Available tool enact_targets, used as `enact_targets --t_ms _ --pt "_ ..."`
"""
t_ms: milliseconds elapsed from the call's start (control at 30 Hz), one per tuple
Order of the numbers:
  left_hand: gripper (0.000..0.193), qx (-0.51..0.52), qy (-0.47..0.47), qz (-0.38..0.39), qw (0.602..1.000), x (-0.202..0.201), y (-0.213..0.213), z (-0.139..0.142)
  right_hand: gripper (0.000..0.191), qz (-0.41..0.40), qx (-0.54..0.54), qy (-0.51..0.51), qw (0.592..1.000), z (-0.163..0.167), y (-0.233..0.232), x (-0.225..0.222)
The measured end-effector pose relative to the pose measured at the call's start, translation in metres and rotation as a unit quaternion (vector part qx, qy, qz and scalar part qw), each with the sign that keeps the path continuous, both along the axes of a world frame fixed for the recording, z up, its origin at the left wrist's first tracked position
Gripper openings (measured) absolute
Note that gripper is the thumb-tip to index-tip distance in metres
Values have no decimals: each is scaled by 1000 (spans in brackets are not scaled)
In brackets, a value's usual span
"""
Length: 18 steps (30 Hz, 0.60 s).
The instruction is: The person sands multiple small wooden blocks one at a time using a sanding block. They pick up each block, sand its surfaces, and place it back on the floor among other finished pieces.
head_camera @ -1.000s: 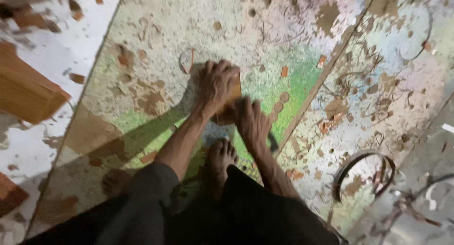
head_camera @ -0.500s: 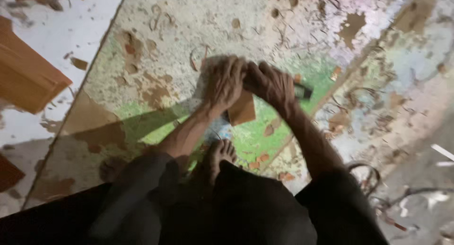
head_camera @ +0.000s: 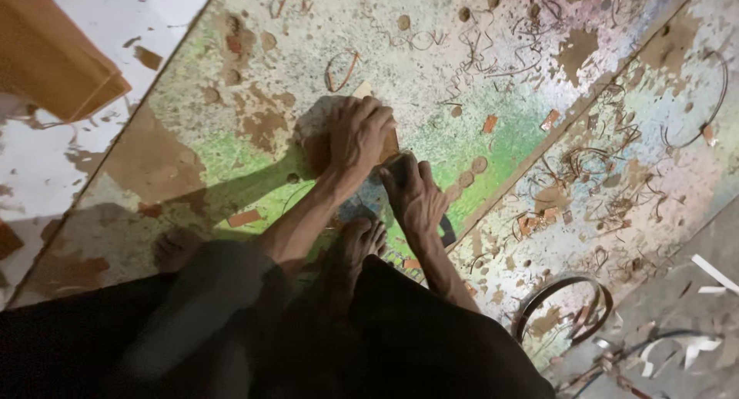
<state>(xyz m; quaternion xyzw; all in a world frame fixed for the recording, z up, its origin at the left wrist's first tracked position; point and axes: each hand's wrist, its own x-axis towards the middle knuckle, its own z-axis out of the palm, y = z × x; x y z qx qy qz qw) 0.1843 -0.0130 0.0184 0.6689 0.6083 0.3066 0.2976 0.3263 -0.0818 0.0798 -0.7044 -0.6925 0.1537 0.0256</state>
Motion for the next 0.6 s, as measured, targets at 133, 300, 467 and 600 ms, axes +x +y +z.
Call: enact_targets --t_ms 133,300,467,600 --pt "29 57 86 -55 993 -4 2 -3 44 -29 -38 -12 999 2 14 -1" --pt "28 29 74 -69 994 -5 -8 -6 34 30 -23 7 999 1 43 10" --pt "36 26 47 -185 981 -19 6 -19 36 167 10 18 986 2 87 8" --pt "29 124 148 -336 922 -39 26 -21 47 147 -18 29 989 17 63 -1"
